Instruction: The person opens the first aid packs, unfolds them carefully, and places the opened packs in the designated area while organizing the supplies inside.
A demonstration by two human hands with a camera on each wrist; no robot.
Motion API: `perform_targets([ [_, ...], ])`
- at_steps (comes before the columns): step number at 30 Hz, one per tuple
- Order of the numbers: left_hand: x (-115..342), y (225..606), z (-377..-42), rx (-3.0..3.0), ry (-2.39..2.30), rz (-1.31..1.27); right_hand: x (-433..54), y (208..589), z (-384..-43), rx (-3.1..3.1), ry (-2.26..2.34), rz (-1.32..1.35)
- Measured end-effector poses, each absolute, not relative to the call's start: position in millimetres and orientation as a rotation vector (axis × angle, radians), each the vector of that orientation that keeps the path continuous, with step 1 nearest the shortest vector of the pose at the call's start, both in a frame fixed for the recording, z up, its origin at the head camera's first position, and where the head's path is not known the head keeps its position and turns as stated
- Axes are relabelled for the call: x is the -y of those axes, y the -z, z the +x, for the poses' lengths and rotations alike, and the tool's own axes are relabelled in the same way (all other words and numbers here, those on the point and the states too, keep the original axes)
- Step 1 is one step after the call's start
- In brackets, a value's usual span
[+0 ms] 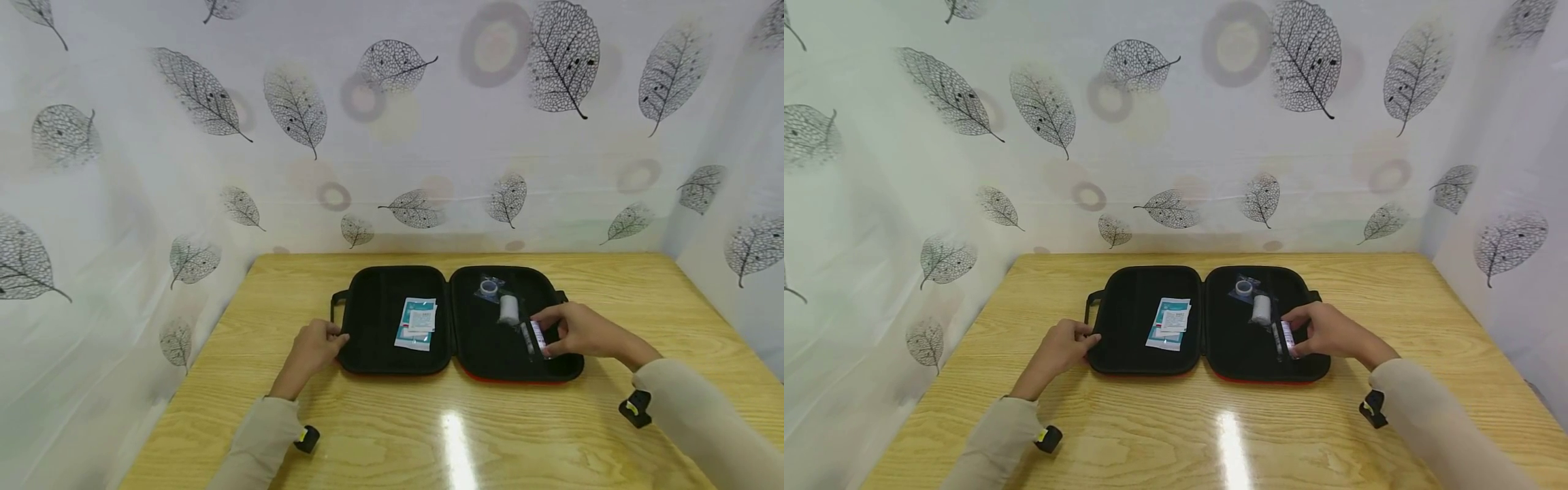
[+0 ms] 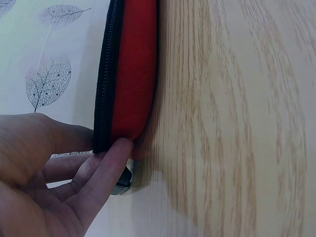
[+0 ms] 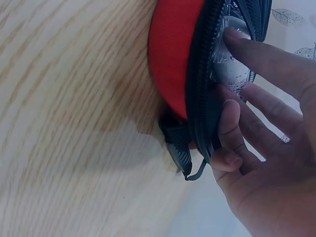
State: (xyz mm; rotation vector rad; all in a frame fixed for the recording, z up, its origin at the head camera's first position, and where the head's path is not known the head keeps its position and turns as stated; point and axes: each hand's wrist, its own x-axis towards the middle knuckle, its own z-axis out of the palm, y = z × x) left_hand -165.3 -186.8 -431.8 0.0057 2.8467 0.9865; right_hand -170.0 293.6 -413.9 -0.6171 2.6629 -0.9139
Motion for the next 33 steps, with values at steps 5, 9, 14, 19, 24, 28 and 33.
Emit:
perform_targets([
  [5, 186, 432, -165, -2.852, -0.981, 0.004, -295, 414, -169, -2.649, 0.926, -0.62],
  [9, 186, 432, -166, -2.853, -0.979, -0.004, -297, 411, -169, -2.626, 0.934, -0.601],
  [14, 186, 433, -166, -2.851, -0.966, -0.008, -301, 407, -167, -2.636, 0.942, -0.578],
  [19, 187, 432, -166, -2.858, -0.958, 0.007, -302, 409, -167, -2.632, 0.974, -0.542],
  [24, 187, 433, -166, -2.862, -0.957, 0.018, -300, 412, -167, -2.602, 0.999, -0.526],
  [28, 187, 434, -165, -2.861, -0.971, 0.018, -297, 415, -167, -2.585, 1.031, -0.525],
  [33, 186, 434, -164, -2.87, -0.982, 0.026, -294, 418, -166, -2.575, 1.055, -0.53],
])
